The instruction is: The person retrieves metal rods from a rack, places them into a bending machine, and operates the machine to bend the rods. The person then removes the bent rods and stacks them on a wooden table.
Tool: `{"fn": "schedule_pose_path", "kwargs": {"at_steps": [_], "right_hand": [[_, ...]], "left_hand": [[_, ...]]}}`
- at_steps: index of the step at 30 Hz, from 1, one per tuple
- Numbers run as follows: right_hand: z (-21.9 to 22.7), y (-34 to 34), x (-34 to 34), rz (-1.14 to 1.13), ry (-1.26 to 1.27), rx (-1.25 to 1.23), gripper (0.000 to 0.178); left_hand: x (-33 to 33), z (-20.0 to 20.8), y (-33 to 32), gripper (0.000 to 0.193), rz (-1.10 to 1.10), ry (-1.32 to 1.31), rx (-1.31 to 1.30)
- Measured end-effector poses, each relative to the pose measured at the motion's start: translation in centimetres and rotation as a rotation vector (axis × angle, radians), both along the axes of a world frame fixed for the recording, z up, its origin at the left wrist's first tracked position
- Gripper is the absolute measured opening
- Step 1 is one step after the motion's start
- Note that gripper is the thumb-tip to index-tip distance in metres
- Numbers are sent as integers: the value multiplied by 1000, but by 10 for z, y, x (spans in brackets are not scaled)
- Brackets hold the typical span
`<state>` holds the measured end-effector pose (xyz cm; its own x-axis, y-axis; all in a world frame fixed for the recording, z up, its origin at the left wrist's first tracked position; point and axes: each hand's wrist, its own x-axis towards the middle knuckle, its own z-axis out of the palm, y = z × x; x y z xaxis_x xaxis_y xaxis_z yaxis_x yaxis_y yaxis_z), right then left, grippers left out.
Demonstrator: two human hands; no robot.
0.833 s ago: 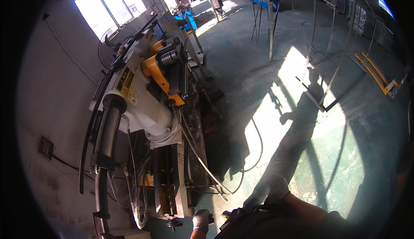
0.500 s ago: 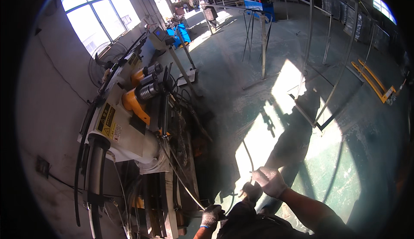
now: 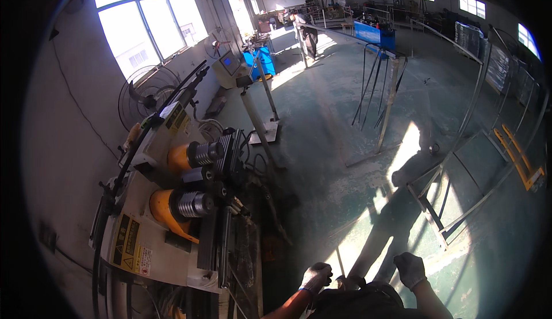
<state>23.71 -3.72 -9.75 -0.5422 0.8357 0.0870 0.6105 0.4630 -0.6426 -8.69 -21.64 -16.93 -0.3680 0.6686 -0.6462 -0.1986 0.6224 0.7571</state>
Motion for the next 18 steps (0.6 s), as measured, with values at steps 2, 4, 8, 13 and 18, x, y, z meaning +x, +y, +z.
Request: {"fn": "schedule_pose_path", "kwargs": {"at_steps": [2,4,8,13,18], "right_hand": [[-21,39,-8,-125,-45,-127,37],[-41,90,-29,-40,11,-25,36],[-73,209,-103,3,96,-67,37],[-51,396,-240,11,62,-197,39],[29,553,-404,202,157,-279,40]], "left_hand": [[-38,21,55,39,176,-35,28],[-76,28,110,41,208,-13,24],[-140,-5,206,36,223,-42,7],[-192,-38,330,36,319,-145,-131],[-268,11,446,39,43,282,114]]}}
